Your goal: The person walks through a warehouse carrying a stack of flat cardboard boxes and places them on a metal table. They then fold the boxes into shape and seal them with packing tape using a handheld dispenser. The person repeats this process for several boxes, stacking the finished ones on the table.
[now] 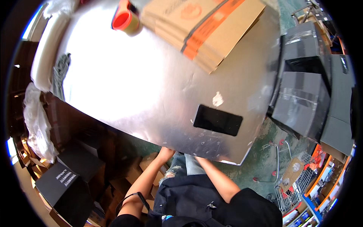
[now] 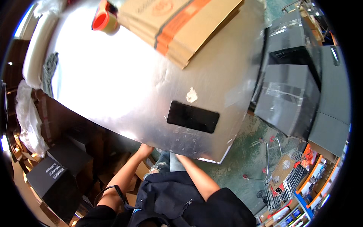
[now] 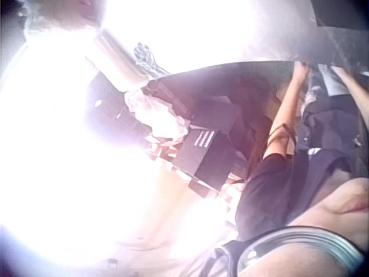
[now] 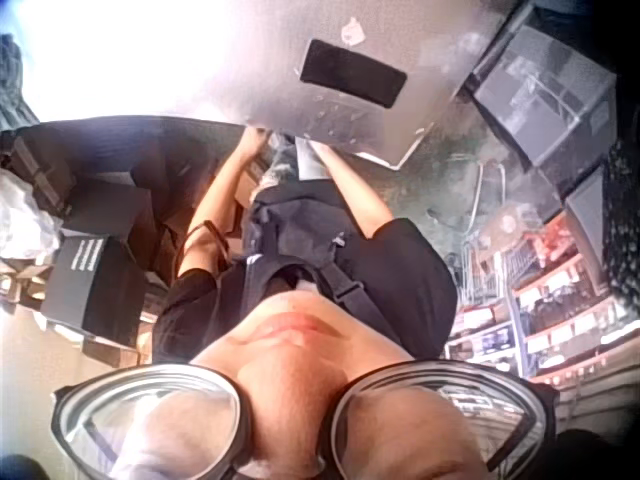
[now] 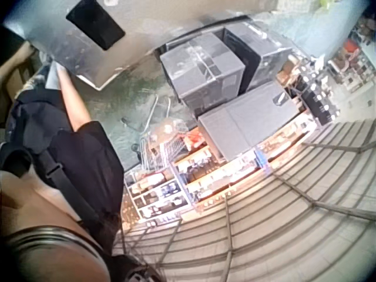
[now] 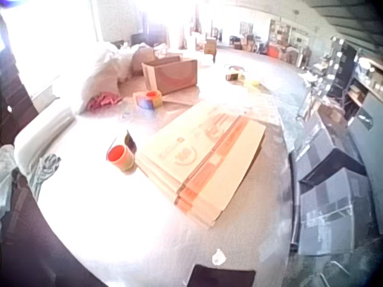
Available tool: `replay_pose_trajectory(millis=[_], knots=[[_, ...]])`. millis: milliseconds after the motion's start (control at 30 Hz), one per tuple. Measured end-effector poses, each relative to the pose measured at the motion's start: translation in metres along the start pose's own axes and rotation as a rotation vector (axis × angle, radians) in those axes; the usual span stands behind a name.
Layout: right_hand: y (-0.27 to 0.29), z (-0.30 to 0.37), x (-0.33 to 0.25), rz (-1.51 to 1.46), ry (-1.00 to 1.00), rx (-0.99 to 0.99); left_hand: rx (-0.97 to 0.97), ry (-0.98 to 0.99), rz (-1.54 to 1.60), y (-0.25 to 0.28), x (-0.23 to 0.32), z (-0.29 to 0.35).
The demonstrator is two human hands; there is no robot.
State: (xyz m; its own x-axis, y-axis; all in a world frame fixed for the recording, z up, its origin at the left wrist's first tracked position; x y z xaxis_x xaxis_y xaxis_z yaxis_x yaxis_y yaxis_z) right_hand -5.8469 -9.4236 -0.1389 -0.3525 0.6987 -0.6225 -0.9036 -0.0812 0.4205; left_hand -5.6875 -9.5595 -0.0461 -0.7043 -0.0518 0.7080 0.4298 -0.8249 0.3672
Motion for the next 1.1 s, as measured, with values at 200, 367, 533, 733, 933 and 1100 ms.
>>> replay_pose_trajectory(millis=[200, 367, 533, 733, 933, 1100], knots=[[0.099, 0.172, -0.224, -0.442, 0.194, -0.792, -0.462, -0.159, -0.265, 0.129, 0.118, 0.214], [0.199, 0.107, -0.347, -0.731, 0.324, -0.203, -0.612, -0.249, 0.067, 0.254, 0.25, 0.323], [0.251, 0.02, -0.407, -0.865, 0.485, 0.194, -0.461, -0.761, 0.203, 0.387, 0.29, 0.376], [0.281, -0.054, -0.416, -0.589, 0.416, 0.829, 0.05, -1.77, 0.225, 0.538, 0.324, 0.474], [0.27, -0.049, -0.441, -0.434, 0.27, 0.931, 0.378, -2.442, 0.109, 0.589, 0.388, 0.495], [0.311, -0.053, -0.423, -0.211, -0.006, 1.133, 0.28, -2.735, 0.149, 0.603, 0.444, 0.452]])
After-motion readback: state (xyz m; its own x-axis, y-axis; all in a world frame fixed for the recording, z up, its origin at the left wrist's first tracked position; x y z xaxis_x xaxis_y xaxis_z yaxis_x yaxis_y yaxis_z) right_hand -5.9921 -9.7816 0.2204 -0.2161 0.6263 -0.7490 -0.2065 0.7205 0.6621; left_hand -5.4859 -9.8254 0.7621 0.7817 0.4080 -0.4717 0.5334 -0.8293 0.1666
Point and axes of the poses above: each hand's wrist, its own z-axis away from the middle knuckle, its own y-axis out of the back of the hand, x = y × z, the point moved 6 cm from there along -z, towards the middle knuckle, and after that the axes turned 10 degrees about -z, right-handed, at the moved point
